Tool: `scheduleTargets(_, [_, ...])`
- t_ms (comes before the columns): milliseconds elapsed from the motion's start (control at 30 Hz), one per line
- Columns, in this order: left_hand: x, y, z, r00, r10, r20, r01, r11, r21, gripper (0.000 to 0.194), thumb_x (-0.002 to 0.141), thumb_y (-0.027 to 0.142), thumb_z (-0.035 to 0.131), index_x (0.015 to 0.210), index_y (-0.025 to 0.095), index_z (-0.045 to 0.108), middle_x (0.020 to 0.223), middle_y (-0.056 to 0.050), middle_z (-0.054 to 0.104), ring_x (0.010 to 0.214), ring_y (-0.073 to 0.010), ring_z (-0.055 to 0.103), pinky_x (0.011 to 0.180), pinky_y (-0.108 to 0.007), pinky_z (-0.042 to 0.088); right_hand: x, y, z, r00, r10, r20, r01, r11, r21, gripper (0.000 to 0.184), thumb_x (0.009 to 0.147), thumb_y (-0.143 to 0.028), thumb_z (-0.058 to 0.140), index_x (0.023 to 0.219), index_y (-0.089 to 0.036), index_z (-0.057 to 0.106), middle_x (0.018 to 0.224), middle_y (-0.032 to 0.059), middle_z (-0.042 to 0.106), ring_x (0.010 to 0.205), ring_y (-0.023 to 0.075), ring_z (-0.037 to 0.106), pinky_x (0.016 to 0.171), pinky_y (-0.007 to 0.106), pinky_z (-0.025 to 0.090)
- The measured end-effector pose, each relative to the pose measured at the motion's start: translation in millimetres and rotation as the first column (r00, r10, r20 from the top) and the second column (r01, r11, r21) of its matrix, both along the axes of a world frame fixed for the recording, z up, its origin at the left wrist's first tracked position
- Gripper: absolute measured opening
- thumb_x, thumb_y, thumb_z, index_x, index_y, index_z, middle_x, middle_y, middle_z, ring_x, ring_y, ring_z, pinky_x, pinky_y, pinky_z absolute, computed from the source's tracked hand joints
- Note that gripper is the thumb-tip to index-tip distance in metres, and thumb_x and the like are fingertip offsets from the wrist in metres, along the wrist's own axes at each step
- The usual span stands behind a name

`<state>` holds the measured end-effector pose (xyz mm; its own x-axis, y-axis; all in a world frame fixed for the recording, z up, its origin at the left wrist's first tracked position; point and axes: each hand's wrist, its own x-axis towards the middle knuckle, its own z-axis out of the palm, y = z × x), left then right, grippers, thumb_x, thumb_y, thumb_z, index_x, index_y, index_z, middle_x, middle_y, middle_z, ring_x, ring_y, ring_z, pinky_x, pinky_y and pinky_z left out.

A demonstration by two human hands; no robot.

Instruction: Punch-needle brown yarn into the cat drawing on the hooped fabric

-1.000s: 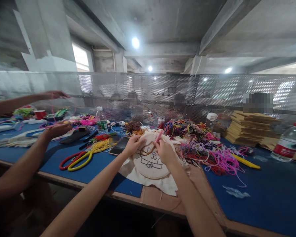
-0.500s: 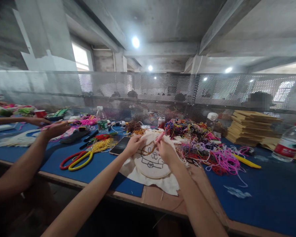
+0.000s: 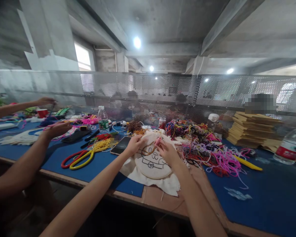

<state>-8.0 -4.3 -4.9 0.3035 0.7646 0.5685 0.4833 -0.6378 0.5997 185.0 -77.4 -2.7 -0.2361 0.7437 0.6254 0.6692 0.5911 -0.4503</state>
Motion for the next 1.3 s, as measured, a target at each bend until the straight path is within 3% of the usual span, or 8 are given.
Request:
scheduleTargets(100, [-0.8,-1.9,2.4,1.0,-0.026,0.012,0.026,1.0,-0.001,0.034,0.08,0.044,0.046,0.076,0.014,0.062,0.068,0.001,0.055,0.064,-0.0111,0.045,0.061,-0.02,0.033,-1.0,0.5,3.3,0.998,0.04,0.043,-0.042,0.999,0.033,0.018,0.085,-0.028,0.045,0.087,-0.018,0.06,0.088,0.0058,0.064,0.082,0.0176,0.059,0.078,0.033,0.047])
scheduleTargets(167, [-1.2,-2.3,3.2,0.999,-0.035,0.017,0.035,0.999,-0.005,0.035,0.08,0.044,0.046,0.078,0.014,0.063,0.068,0.001,0.056,0.064,-0.0112,0.046,0.061,-0.021,0.034,-3.3,-0.5,5.2,0.999,-0.008,0.04,0.007,0.999,0.034,0.018,0.084,-0.029,0.045,0.085,-0.018,0.059,0.088,0.0065,0.064,0.085,0.019,0.059,0.079,0.034,0.047])
scheduleTargets(267, [-1.0,-1.4,2.7,0.999,-0.042,0.018,0.043,0.999,-0.018,0.034,0.08,0.044,0.046,0.078,0.014,0.063,0.069,0.001,0.056,0.065,-0.0111,0.046,0.062,-0.02,0.034,-6.5,-3.1,6.1,0.994,-0.104,-0.018,0.103,0.992,-0.068,0.021,0.087,-0.034,0.041,0.092,-0.02,0.056,0.079,0.0041,0.063,0.07,0.0178,0.061,0.067,0.032,0.05])
scheduleTargets(367, [-0.7,0.4,1.3,1.0,0.002,-0.004,-0.002,1.0,-0.022,0.034,0.08,0.043,0.046,0.074,0.014,0.061,0.064,0.002,0.053,0.062,-0.0105,0.044,0.061,-0.02,0.033,-7.8,-4.8,5.5,0.988,-0.134,-0.079,0.119,0.979,-0.168,0.025,0.088,-0.038,0.037,0.097,-0.02,0.053,0.073,0.0024,0.062,0.058,0.0153,0.06,0.051,0.027,0.049])
scheduleTargets(667, [0.1,3.0,-1.6,1.0,0.018,-0.014,-0.019,0.999,-0.034,0.032,0.08,0.041,0.046,0.068,0.014,0.058,0.062,0.002,0.051,0.06,-0.01,0.042,0.056,-0.02,0.028,-8.7,-4.9,5.8,0.976,-0.099,-0.193,0.049,0.967,-0.25,0.028,0.088,-0.039,0.035,0.106,-0.021,0.046,0.087,0.0052,0.062,0.066,0.0148,0.062,0.042,0.021,0.05])
scheduleTargets(1167, [0.4,-0.8,2.6,0.998,0.031,-0.061,-0.032,0.999,-0.018,0.031,0.081,0.041,0.046,0.073,0.014,0.061,0.067,-0.001,0.057,0.066,-0.0132,0.049,0.059,-0.022,0.031,-7.8,-4.9,1.8,0.981,-0.097,-0.169,0.058,0.973,-0.223,0.028,0.089,-0.039,0.036,0.11,-0.023,0.046,0.093,0.0058,0.063,0.067,0.0149,0.062,0.043,0.021,0.049])
scheduleTargets(1300, [0.3,0.2,1.6,0.998,0.024,-0.051,-0.025,0.999,-0.025,0.032,0.08,0.041,0.046,0.075,0.014,0.062,0.07,-0.001,0.059,0.066,-0.0129,0.049,0.06,-0.022,0.031,-11.0,-3.0,1.5,0.99,-0.141,-0.018,0.14,0.989,-0.044,0.022,0.088,-0.033,0.039,0.1,-0.022,0.053,0.095,0.0067,0.062,0.084,0.0194,0.061,0.067,0.032,0.052])
